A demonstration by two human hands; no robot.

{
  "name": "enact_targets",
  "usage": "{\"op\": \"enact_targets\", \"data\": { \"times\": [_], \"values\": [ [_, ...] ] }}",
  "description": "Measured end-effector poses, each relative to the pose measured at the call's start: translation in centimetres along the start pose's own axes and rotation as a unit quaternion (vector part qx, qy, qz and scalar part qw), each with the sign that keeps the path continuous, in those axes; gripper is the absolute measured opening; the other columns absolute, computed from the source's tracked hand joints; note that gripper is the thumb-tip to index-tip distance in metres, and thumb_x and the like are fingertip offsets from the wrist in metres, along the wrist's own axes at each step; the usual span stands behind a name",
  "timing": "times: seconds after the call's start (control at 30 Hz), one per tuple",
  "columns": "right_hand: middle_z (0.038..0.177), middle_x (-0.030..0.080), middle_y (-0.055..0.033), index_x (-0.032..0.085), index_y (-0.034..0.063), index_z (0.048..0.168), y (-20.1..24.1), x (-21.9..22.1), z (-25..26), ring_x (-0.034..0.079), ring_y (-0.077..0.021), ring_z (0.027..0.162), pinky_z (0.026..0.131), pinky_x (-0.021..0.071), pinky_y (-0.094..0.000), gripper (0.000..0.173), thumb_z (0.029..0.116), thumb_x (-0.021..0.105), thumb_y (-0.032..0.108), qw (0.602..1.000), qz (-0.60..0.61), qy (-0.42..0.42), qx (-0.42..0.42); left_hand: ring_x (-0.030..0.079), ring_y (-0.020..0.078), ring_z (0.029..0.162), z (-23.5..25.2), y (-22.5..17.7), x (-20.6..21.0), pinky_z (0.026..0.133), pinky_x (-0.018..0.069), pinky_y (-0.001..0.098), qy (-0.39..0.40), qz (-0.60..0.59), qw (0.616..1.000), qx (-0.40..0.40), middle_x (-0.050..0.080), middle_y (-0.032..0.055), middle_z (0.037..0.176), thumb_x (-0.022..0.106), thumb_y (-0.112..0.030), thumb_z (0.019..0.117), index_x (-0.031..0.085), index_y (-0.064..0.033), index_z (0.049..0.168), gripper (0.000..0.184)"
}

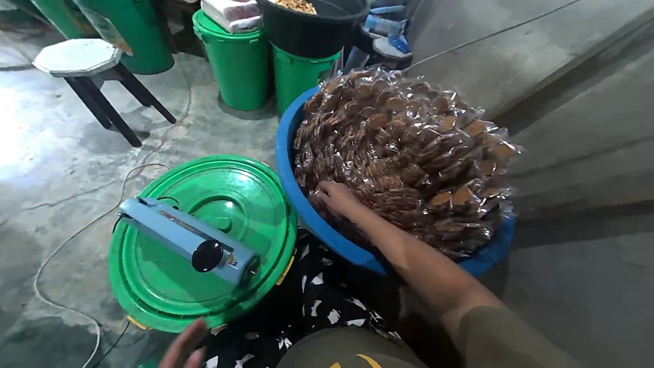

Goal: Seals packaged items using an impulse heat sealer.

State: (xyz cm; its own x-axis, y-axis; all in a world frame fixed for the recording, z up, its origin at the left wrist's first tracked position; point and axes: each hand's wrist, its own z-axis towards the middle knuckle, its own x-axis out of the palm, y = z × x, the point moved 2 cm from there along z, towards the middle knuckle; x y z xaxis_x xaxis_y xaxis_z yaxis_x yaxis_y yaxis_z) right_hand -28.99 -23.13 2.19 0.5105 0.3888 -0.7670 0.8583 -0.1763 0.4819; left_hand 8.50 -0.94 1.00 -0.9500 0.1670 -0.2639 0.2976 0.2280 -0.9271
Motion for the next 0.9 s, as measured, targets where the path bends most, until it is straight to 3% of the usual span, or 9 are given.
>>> {"op": "enact_targets", "data": {
  "times": [0.1,0.2,0.23,0.33,0.4,0.47,0.57,0.73,0.9],
  "values": [
    [0.114,0.07,-0.0212,0.064,-0.0006,0.126,0.9,-0.4,-4.6,0.068,-0.0321,0.107,0.097,0.0523,-0.0494,0.029,0.1071,0.051,0.016,0.964,0.151,-0.205,-0.074,0.062,0.0136,0.121,3.5,-4.1,6.1,0.102,0.0533,0.0369,0.122,-0.135,0.98,0.085,0.064,0.0054,0.133,0.044,-0.039,0.1074,0.051,0.0001,0.142,0.053],
    [0.104,0.072,-0.0176,0.067,-0.0071,0.112,3.4,2.4,-9.3,0.072,-0.0212,0.097,0.088,0.0594,-0.035,0.022,0.1009,0.057,0.009,0.865,0.158,-0.38,-0.286,0.065,0.0268,0.123,6.1,-6.2,11.2,0.102,0.0543,0.0437,0.224,-0.392,0.892,0.032,0.066,0.0072,0.135,0.045,-0.07,0.0936,0.04,-0.0164,0.155,0.082],
    [0.106,0.073,-0.0182,0.068,-0.0077,0.109,4.2,4.0,-10.6,0.072,-0.0208,0.101,0.093,0.0583,-0.0333,0.02,0.1012,0.057,0.007,0.842,0.157,-0.366,-0.363,0.064,0.0298,0.124,6.8,-6.2,12.2,0.102,0.0534,0.0466,0.238,-0.463,0.854,0.012,0.065,0.0088,0.137,0.049,-0.073,0.0902,0.035,-0.0211,0.156,0.085],
    [0.113,0.073,-0.018,0.069,-0.0014,0.112,5.8,9.5,-12.6,0.07,-0.0283,0.113,0.106,0.0526,-0.0402,0.02,0.1017,0.059,0.013,0.809,0.085,-0.292,-0.502,0.073,0.017,0.09,7.6,-5.6,13.0,0.076,0.0623,0.0355,0.103,-0.602,0.79,-0.042,0.075,0.0025,0.101,0.044,-0.053,0.1028,0.064,-0.0225,0.123,0.042],
    [0.125,0.069,-0.0219,0.066,-0.0038,0.126,5.9,11.7,-13.1,0.062,-0.0365,0.127,0.112,0.0454,-0.048,0.043,0.1039,0.054,0.031,0.844,0.117,-0.184,-0.489,0.071,0.0081,0.08,7.2,-4.1,12.0,0.067,0.0609,0.026,0.012,-0.559,0.829,-0.031,0.073,-0.0032,0.095,0.037,-0.044,0.1073,0.054,-0.0213,0.127,0.035],
    [0.138,0.059,-0.0267,0.058,-0.0108,0.136,6.4,12.3,-13.8,0.054,-0.0316,0.134,0.113,0.0427,-0.0427,0.054,0.1002,0.057,0.03,0.888,0.285,0.017,-0.359,0.066,0.0037,0.081,6.2,-1.9,10.8,0.07,0.0576,0.0232,-0.045,-0.408,0.912,-0.008,0.066,-0.0052,0.102,0.063,-0.049,0.0936,0.033,-0.0096,0.142,0.07],
    [0.111,0.065,-0.0095,0.057,-0.0053,0.125,8.7,12.6,-12.1,0.066,-0.0118,0.096,0.086,0.058,-0.0319,0.029,0.1067,0.048,0.015,0.875,0.443,0.183,-0.07,0.066,0.0078,0.094,5.1,-0.3,9.1,0.081,0.0587,0.0292,-0.084,-0.258,0.962,-0.009,0.063,0.0064,0.117,0.072,-0.04,0.088,0.033,-0.0006,0.148,0.082],
    [0.089,0.059,-0.0074,0.059,-0.0076,0.115,13.4,13.3,-5.5,0.053,-0.0074,0.067,0.063,0.0477,-0.0247,0.02,0.1052,0.051,0.008,0.945,0.266,0.166,-0.09,0.063,0.0154,0.11,6.5,0.3,6.1,0.091,0.0554,0.0318,-0.154,-0.221,0.963,0.008,0.056,0.0174,0.132,0.068,-0.012,0.0882,0.033,0.002,0.147,0.069],
    [0.101,0.065,-0.0136,0.059,-0.0084,0.121,19.1,9.7,-1.9,0.064,-0.0136,0.086,0.08,0.0548,-0.0301,0.024,0.1072,0.046,0.007,0.937,0.274,0.058,-0.209,0.056,0.0337,0.124,11.0,1.9,2.1,0.101,0.0509,0.044,-0.304,-0.161,0.939,-0.009,0.047,0.0297,0.142,0.066,-0.009,0.0921,0.031,0.0038,0.151,0.07]
  ]
}}
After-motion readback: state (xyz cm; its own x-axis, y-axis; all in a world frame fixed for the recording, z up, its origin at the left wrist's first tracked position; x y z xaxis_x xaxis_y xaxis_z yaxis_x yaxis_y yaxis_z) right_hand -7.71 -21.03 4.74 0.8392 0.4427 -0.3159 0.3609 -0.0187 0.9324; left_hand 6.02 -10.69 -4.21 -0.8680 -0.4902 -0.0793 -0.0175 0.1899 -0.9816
